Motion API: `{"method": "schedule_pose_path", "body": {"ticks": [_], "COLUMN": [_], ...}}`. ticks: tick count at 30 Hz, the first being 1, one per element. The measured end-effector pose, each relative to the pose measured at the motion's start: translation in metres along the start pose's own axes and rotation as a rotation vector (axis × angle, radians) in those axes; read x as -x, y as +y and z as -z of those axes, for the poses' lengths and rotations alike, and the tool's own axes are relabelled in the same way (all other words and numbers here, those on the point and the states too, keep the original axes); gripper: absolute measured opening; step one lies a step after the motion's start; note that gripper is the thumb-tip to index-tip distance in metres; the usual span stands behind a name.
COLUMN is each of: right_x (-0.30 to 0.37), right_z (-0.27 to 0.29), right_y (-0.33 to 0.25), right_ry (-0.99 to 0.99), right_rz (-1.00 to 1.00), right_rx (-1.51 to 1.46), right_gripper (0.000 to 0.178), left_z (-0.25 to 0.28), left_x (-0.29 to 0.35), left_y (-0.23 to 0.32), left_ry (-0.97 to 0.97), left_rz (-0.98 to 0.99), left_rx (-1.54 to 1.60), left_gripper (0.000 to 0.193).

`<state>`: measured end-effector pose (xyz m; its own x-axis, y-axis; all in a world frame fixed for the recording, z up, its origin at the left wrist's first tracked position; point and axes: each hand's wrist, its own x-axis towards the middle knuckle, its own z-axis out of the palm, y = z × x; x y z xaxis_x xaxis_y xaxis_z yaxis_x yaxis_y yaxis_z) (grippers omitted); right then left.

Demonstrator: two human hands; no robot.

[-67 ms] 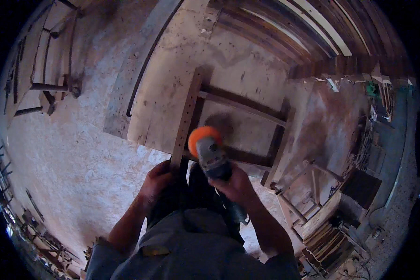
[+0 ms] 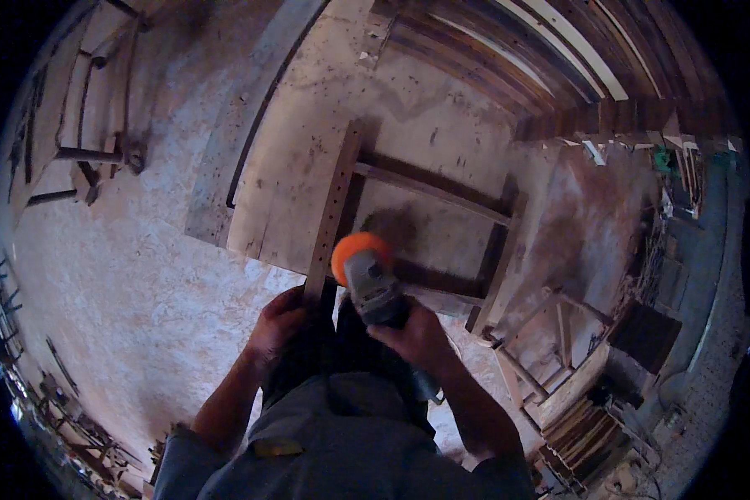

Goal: The person uses an angle grinder with a sanding disc to smooth the edges of wooden frames. They repeatedly pick up frames from a stack, sand the edges, and return them to the stack. The person briefly pauses to remove and inspect their eyeglasses before resuming the sanding task.

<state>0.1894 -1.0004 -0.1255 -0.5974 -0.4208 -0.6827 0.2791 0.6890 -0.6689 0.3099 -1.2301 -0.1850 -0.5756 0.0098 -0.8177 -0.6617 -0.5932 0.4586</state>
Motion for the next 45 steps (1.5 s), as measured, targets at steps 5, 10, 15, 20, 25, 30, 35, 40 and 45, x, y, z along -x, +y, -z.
{"method": "schedule_pose_path", "body": {"ticks": [5,10,15,20,25,30,35,40,45], "right_x": [0.008,0.024,0.061,0.126,0.192,0.244,0.262,0.267,0.264], "right_z": [-0.010,-0.002,0.029,0.058,0.068,0.063,0.035,0.027,0.030], "right_y": [-0.010,0.006,0.034,0.075,0.140,0.173,0.220,0.242,0.238], "right_ry": [-0.088,0.026,0.227,0.447,0.702,0.875,0.931,0.966,0.975], "right_rz": [-0.011,0.029,-0.044,-0.019,-0.014,-0.159,-0.118,-0.133,-0.119], "right_rx": [0.045,0.004,-0.139,-0.605,-0.771,-0.999,-1.089,-1.098,-1.121], "right_gripper": [0.056,0.052,0.046,0.042,0.042,0.038,0.040,0.047,0.047], "left_z": [0.036,0.031,0.017,-0.073,-0.143,-0.161,-0.158,-0.225,-0.257], "left_x": [-0.015,-0.008,-0.010,-0.029,-0.069,-0.099,-0.073,0.005,0.015], "left_y": [-0.040,-0.041,-0.038,-0.008,-0.026,-0.022,0.019,0.117,0.181], "left_ry": [-0.069,-0.024,0.452,0.045,-0.098,-0.162,-0.125,0.022,-0.157], "left_rz": [-0.256,-0.183,-0.796,-1.142,-1.074,-0.822,-0.943,-1.235,-1.461], "left_rx": [-0.227,0.030,-1.001,-1.514,-1.819,-2.153,-2.091,-2.057,-2.041], "left_gripper": [0.051,0.048,0.039,0.041,0.035,0.030,0.033,0.041,0.051]}}
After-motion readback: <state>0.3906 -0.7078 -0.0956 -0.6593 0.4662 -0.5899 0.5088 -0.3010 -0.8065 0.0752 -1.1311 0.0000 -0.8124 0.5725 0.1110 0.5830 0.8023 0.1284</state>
